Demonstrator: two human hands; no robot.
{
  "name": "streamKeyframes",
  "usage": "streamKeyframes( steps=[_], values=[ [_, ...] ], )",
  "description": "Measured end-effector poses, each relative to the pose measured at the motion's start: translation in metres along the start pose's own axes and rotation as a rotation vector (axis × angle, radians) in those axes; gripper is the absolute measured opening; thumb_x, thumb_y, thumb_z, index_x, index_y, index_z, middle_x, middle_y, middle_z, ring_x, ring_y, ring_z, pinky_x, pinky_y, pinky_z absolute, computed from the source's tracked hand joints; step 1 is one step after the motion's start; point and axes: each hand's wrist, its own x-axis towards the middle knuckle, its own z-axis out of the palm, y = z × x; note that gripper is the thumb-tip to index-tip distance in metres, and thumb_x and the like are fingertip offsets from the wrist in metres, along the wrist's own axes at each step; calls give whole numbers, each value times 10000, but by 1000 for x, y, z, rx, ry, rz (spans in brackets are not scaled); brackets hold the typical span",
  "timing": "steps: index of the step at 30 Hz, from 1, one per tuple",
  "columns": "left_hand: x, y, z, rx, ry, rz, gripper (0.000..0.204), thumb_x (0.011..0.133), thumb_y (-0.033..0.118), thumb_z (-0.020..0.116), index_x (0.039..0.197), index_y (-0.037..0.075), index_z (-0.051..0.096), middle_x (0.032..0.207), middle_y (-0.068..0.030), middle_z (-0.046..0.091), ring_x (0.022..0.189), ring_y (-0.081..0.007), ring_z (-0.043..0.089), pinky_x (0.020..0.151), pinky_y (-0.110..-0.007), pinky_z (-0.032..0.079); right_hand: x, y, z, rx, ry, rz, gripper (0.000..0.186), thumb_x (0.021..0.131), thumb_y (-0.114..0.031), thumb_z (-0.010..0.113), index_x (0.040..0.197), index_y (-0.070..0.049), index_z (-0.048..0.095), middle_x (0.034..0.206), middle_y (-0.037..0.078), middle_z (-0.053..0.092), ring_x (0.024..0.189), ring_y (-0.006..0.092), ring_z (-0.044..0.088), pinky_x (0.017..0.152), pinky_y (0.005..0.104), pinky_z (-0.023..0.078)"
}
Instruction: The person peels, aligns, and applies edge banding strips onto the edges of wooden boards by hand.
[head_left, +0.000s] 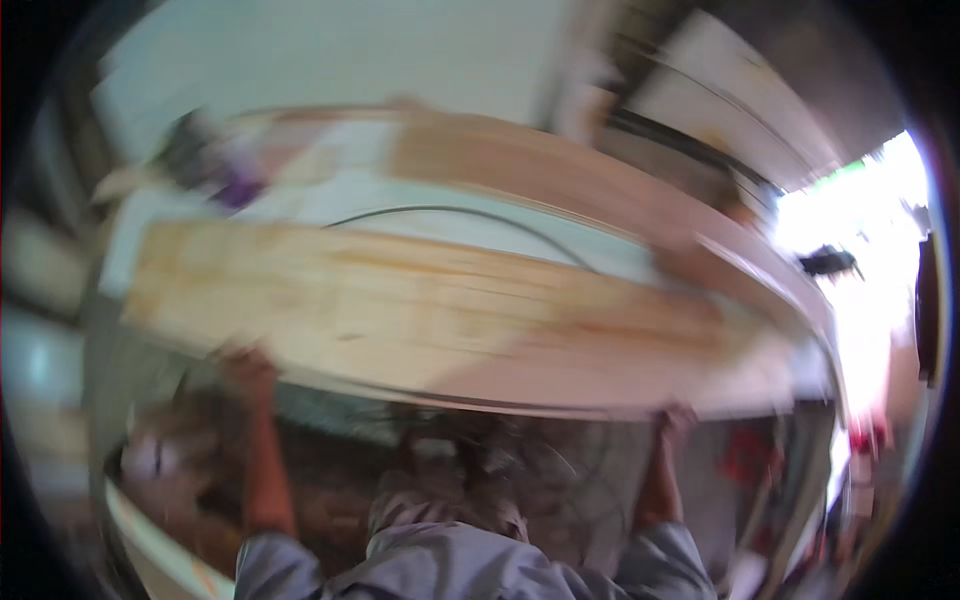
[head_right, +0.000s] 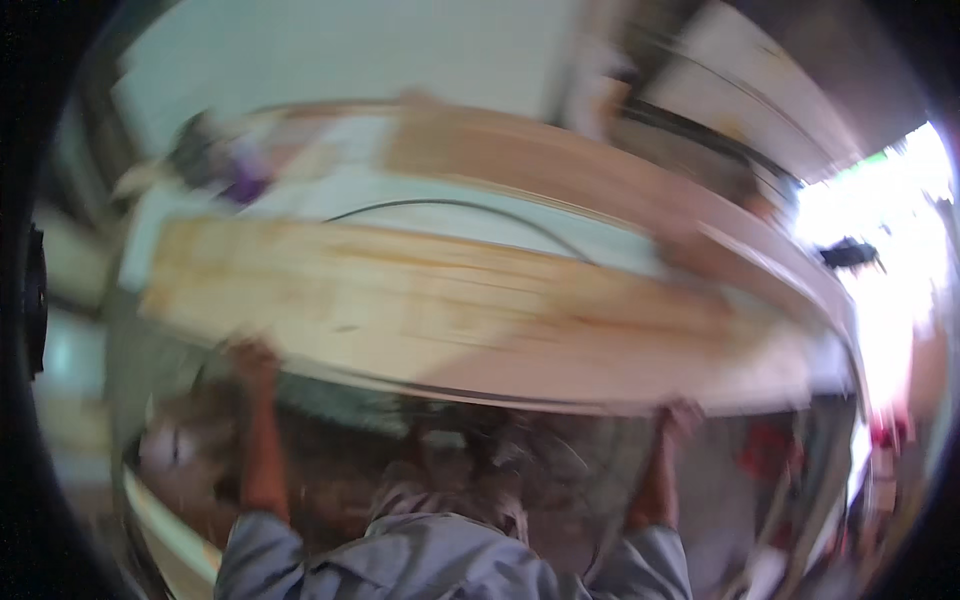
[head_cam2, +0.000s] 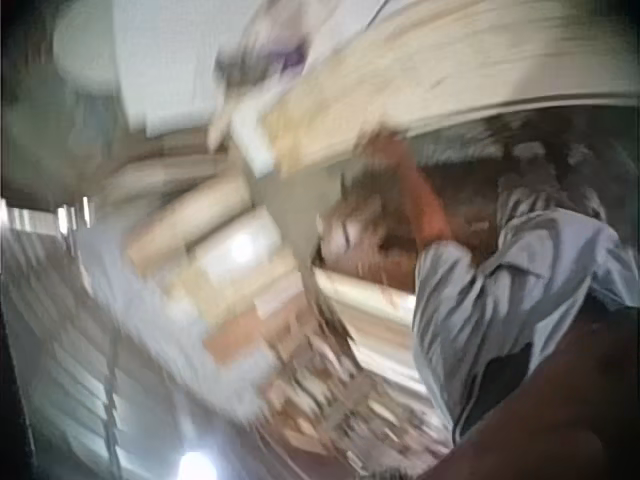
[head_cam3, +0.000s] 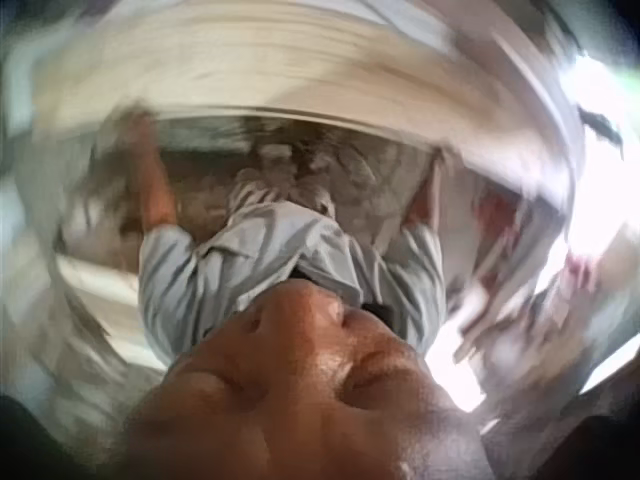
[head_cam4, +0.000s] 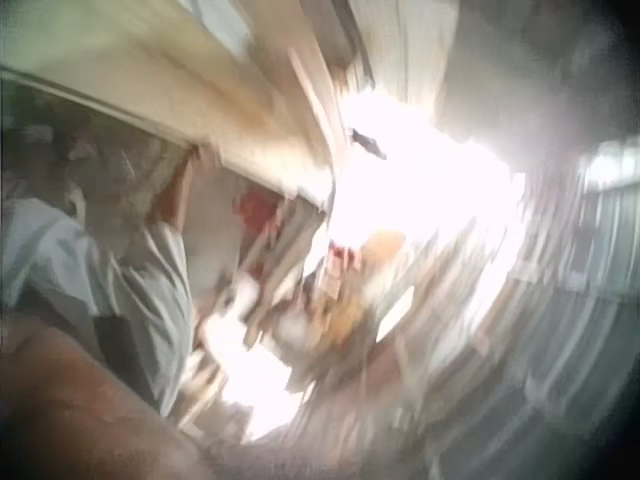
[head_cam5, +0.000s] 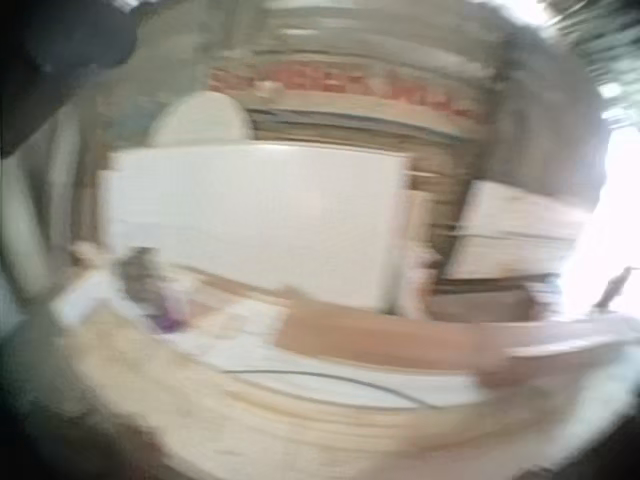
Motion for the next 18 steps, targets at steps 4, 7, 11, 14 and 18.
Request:
streamKeyframes(
  steps=[4,7,11,14,18],
  values=[
    [-4,67,39,-1399,-390,-453,464,864,497,549,887,46,658,877,-65,660,842,-200,623,778,-345,488,2,60,1,50,52,1251,620,762,-501,648,1004,70,624,1162,296,585,1093,386,561,909,466,453],
    [12,-23,33,-1534,-223,-873,533,940,446,516,1051,-66,614,934,-144,633,847,-245,620,735,-320,514,36,-37,-1,845,-227,1539,550,811,-408,687,1020,90,587,907,214,658,663,272,663,574,373,537],
    [15,17,50,-1276,-69,-1159,685,899,535,566,1165,-96,564,1050,-171,625,894,-260,625,763,-319,527,19,-25,-31,769,-41,1479,460,827,-348,691,990,62,561,850,178,654,608,228,647,492,335,520],
    [17,0,39,-1284,-104,-1196,679,900,524,569,1195,-87,544,1116,-175,603,957,-264,615,802,-320,524,39,-47,-46,820,-65,1512,464,814,-317,699,1048,59,560,957,211,653,810,303,648,669,385,516],
    [19,17,50,-1350,-163,-1166,680,899,531,567,1209,-73,542,1130,-180,599,957,-270,619,789,-316,531,26,-19,-43,900,-112,1533,508,792,-324,714,1099,54,570,1068,254,641,1011,376,631,850,432,498]
  ],
)
